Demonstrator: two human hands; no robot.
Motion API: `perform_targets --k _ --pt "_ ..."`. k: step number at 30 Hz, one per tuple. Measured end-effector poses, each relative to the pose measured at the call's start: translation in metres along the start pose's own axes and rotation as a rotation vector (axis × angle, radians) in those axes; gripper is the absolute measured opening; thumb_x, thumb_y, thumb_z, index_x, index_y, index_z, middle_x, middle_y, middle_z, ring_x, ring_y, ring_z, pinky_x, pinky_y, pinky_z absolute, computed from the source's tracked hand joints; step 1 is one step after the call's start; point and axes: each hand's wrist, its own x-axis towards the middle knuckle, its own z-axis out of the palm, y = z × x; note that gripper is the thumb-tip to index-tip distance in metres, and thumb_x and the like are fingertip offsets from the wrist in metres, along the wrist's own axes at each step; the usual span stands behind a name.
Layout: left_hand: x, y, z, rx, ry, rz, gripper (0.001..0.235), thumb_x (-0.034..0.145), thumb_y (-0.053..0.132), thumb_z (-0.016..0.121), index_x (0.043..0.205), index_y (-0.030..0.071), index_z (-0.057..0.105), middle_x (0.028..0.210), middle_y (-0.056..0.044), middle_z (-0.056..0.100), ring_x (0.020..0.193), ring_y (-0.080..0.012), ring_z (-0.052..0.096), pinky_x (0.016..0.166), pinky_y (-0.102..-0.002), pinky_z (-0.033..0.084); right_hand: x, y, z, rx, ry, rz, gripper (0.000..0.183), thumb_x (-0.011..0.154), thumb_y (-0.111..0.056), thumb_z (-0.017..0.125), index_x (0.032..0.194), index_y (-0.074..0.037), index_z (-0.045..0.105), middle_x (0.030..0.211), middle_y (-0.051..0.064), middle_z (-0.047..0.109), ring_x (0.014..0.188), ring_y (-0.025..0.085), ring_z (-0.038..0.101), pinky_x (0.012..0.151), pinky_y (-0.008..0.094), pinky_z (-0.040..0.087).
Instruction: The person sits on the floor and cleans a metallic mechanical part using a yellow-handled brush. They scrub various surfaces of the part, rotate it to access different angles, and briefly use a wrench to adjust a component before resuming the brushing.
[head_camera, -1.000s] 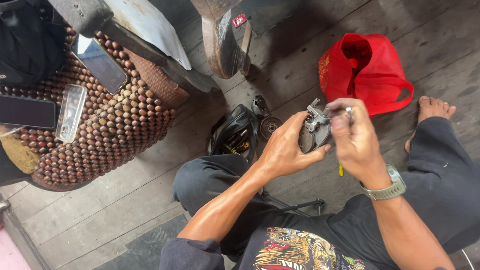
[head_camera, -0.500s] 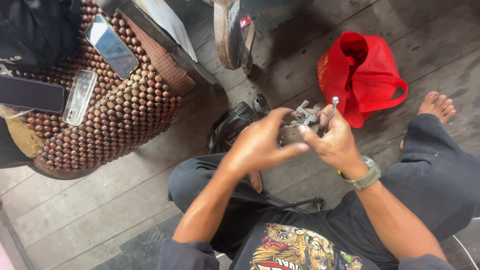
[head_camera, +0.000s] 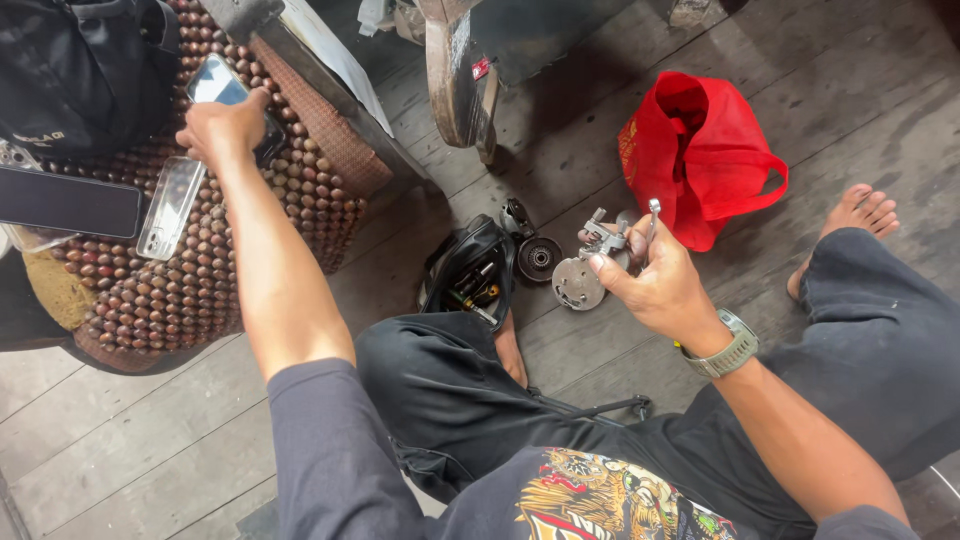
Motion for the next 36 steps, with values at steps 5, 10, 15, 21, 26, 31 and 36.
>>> perform_targets --k 5,10,15,21,26,31,36 --pt "0.029 -0.012 -0.011 -0.062 0.128 -0.010 0.093 0.077 0.060 0.096 0.136 0.005 0.049 0.144 -0.016 0.044 0.134 -0.0343 0.046 0.109 -0.047 0.047 -0.004 0.007 -0.002 0.016 -0.006 -0.021 0.042 0.091 -0.020 0.070 0.087 -0.015 0.028 0.123 0.018 0.073 0.129 0.021 0.066 0.090 0.027 0.049" --pt "0.129 -0.062 0.021 -0.129 0.850 0.097 0.102 0.067 0.064 0.096 0.129 0.006 0.040 0.124 -0.013 0.049 0.105 -0.0362 0.064 0.083 -0.051 0.061 -0.004 0.010 0.002 0.034 0.001 -0.006 0.041 0.091 -0.016 0.070 0.088 -0.014 0.029 0.126 0.022 0.071 0.127 0.022 0.068 0.087 0.026 0.052" --pt "0.181 -0.078 0.030 -0.177 0.893 0.040 0.121 0.067 0.073 0.115 0.135 0.008 0.039 0.138 -0.014 0.047 0.117 -0.0395 0.067 0.097 -0.050 0.063 -0.006 0.002 0.014 0.080 0.022 0.010 0.042 0.091 -0.013 0.068 0.084 -0.015 0.027 0.119 0.020 0.071 0.133 0.023 0.065 0.098 0.030 0.051" --pt "0.169 -0.077 0.025 -0.225 0.860 0.030 0.135 0.069 0.096 0.104 0.148 0.016 0.030 0.149 -0.016 0.045 0.129 -0.0444 0.058 0.099 -0.055 0.057 -0.011 0.007 0.015 0.115 0.034 0.000 0.043 0.092 -0.012 0.068 0.085 -0.016 0.025 0.123 0.021 0.072 0.129 0.024 0.065 0.095 0.030 0.055" --pt "-0.084 -0.027 -0.009 -0.390 0.575 0.566 0.088 0.088 0.068 0.068 0.140 0.004 0.038 0.137 -0.019 0.049 0.126 -0.0323 0.055 0.103 -0.046 0.050 -0.010 0.013 0.010 0.270 0.021 -0.076 0.041 0.093 -0.005 0.065 0.086 -0.015 0.025 0.127 0.027 0.066 0.118 0.031 0.070 0.099 0.037 0.059" --pt "-0.313 -0.023 -0.020 -0.135 -0.469 1.366 0.082 0.080 0.048 0.079 0.137 -0.004 0.050 0.133 -0.024 0.057 0.122 -0.0387 0.052 0.104 -0.048 0.041 -0.015 -0.005 0.002 0.214 0.008 -0.124 0.040 0.095 -0.008 0.066 0.088 -0.017 0.027 0.127 0.024 0.067 0.127 0.028 0.067 0.097 0.031 0.055" --pt "-0.394 -0.048 0.033 -0.309 -1.031 1.215 0.128 0.067 0.059 0.086 0.159 0.005 0.016 0.139 -0.028 0.047 0.133 -0.0522 0.050 0.110 -0.063 0.045 -0.018 0.012 -0.015 0.074 0.176 -0.149 0.046 0.092 -0.019 0.085 0.090 -0.011 0.040 0.070 0.005 0.060 0.060 0.007 0.058 0.048 0.019 0.043"
